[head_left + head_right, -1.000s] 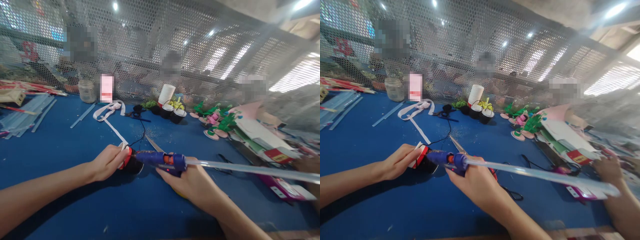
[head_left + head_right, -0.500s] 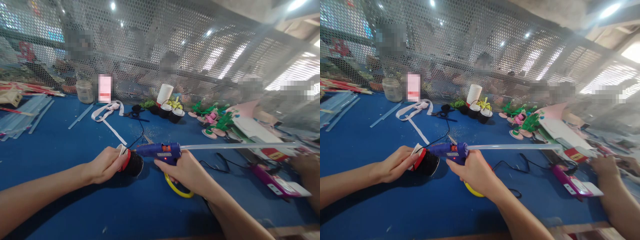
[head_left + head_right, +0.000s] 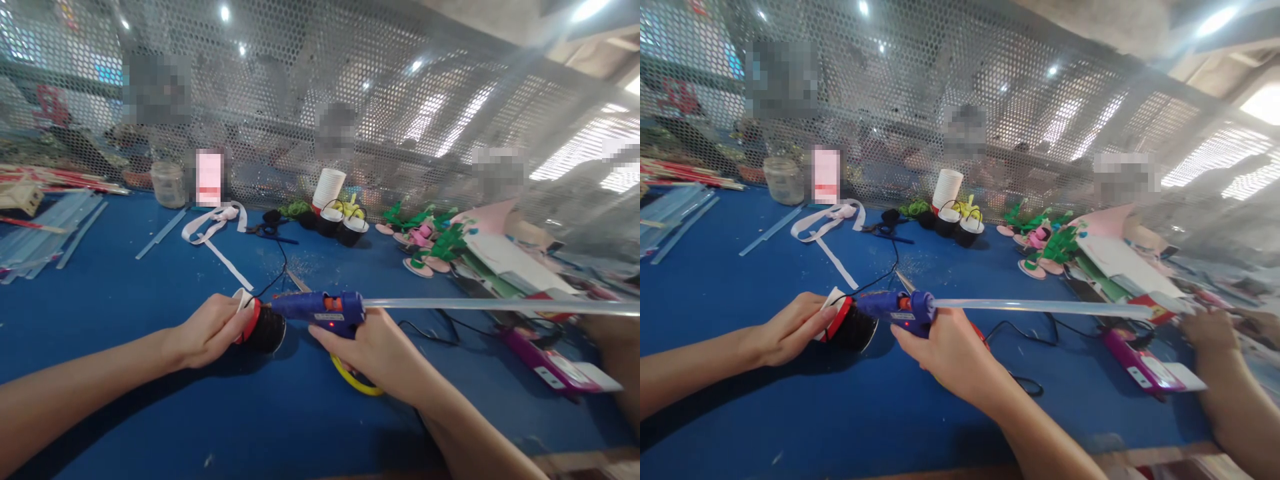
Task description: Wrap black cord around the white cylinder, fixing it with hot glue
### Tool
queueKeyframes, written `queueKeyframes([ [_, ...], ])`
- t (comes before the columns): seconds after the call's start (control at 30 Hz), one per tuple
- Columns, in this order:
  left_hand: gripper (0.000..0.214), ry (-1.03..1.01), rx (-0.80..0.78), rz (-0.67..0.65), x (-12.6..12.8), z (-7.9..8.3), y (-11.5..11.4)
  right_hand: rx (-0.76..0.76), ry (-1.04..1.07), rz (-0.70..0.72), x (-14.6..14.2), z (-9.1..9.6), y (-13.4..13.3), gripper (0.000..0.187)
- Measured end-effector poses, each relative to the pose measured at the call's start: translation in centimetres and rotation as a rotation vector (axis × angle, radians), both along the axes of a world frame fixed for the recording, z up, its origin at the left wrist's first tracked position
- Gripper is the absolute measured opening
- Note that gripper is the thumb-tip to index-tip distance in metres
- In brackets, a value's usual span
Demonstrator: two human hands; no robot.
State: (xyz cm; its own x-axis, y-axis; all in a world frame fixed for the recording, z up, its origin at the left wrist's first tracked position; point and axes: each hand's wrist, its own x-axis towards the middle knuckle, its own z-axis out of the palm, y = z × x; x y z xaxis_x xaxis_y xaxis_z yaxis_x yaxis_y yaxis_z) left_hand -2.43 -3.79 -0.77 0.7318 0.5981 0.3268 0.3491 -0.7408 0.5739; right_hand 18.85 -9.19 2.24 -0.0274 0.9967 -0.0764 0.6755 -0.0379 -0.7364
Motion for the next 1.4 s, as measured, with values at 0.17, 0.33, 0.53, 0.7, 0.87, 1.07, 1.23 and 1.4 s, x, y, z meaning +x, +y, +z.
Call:
queueKeyframes([
  [0.17,0.036,-0.020,-0.034,0.014,0.0,-0.1,0.1,0.117,-0.040,0.081,0.1,-0.1,-0.5,0.021],
  [0.33,0.037,-0.033,-0.064,0.016,0.0,0.0,0.0,0.120,-0.054,0.114,-0.4,0.2,-1.0,0.016],
  [0.53,0.035,-0.032,-0.077,0.028,0.1,0.0,0.0,-0.087,0.134,0.103,0.6,0.9,-0.2,0.018],
  [0.7,0.034,-0.053,-0.076,0.028,0.0,-0.3,0.0,-0.019,0.381,0.050,2.3,1.2,2.0,0.019],
  [0.87,0.033,-0.045,-0.019,0.020,0.0,-0.5,0.2,0.116,0.415,-0.161,3.9,-0.4,5.1,0.027],
  [1.07,0.034,-0.066,0.040,0.020,0.0,-0.5,0.1,0.040,0.041,-0.251,4.9,-3.1,9.1,0.033],
  [1.23,0.034,-0.044,0.019,0.023,0.0,-0.3,0.0,0.028,-0.183,-0.340,5.3,-3.5,10.9,0.028],
  [1.4,0.035,-0.027,0.037,0.024,0.1,-0.1,0.0,0.143,-0.379,-0.261,2.4,-1.1,9.2,0.031],
])
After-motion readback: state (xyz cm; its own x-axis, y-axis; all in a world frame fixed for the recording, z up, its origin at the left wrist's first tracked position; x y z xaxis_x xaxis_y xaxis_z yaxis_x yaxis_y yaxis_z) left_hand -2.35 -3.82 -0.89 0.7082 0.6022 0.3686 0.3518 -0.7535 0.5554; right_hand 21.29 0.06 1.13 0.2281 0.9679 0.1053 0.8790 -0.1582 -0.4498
